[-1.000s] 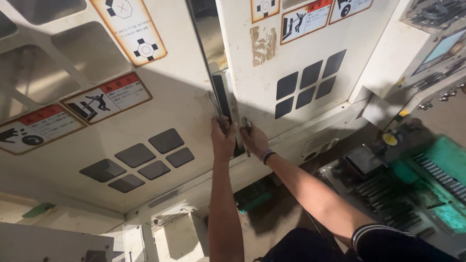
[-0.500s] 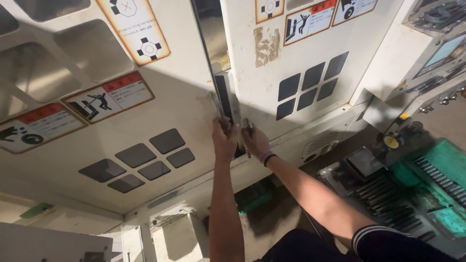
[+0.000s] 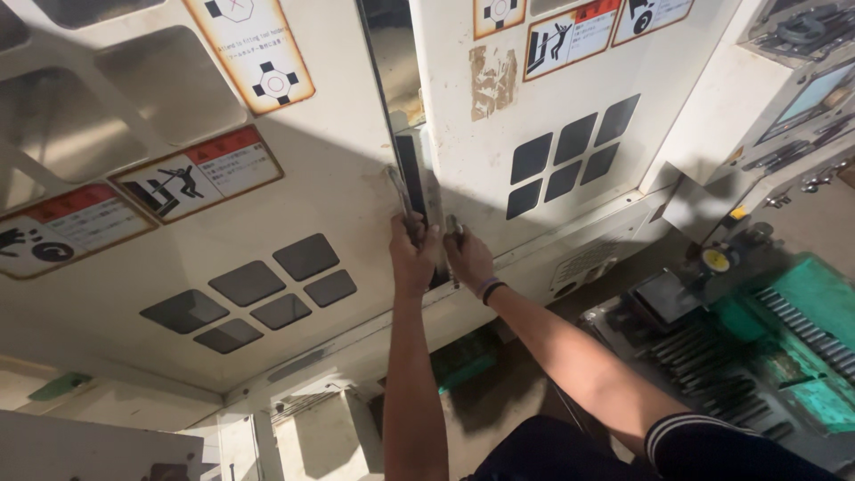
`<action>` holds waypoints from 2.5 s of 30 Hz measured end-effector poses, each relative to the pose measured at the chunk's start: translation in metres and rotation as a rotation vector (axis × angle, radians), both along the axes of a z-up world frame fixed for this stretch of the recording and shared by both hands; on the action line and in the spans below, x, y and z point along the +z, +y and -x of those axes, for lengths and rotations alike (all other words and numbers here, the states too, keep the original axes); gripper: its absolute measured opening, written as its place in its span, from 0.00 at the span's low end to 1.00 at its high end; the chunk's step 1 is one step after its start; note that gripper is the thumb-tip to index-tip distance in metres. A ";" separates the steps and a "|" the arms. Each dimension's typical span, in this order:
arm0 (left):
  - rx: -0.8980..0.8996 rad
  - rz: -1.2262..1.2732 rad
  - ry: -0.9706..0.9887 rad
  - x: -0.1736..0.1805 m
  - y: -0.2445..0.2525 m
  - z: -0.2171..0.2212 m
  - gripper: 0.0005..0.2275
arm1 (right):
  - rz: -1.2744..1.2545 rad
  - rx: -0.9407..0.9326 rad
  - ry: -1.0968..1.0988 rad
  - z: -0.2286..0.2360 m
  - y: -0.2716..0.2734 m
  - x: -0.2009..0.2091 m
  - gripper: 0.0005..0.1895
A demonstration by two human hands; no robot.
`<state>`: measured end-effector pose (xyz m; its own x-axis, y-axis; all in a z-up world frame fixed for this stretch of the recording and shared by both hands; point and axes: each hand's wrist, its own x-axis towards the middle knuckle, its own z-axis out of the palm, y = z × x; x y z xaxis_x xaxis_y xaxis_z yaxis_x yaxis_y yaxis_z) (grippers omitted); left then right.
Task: The person uses a wrench to tighten bolts on a machine, then closes the machine door and secures it with a latch.
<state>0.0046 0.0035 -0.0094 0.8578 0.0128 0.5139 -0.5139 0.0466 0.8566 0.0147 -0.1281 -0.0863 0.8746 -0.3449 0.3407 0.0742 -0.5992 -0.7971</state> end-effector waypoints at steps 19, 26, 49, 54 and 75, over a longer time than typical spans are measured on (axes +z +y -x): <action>0.010 -0.032 0.000 0.005 0.003 0.003 0.15 | 0.008 -0.023 0.016 0.001 0.002 0.003 0.20; 0.004 -0.013 -0.035 0.001 0.001 0.001 0.14 | 0.009 -0.025 0.002 0.019 0.011 -0.006 0.26; 0.071 0.065 -0.020 -0.002 0.000 0.001 0.12 | -1.687 0.935 0.473 0.097 0.070 -0.008 0.18; 0.139 0.058 -0.016 0.004 0.007 0.007 0.13 | -1.472 0.903 0.525 0.091 0.065 -0.022 0.15; 0.371 -0.063 0.007 0.001 0.081 0.019 0.13 | -0.424 0.064 0.243 0.040 -0.020 0.054 0.16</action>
<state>-0.0140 0.0844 -0.0080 0.8044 0.2918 0.5176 -0.4800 -0.1942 0.8555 -0.0254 -0.1483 -0.0318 0.9352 -0.3525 -0.0342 -0.1179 -0.2187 -0.9686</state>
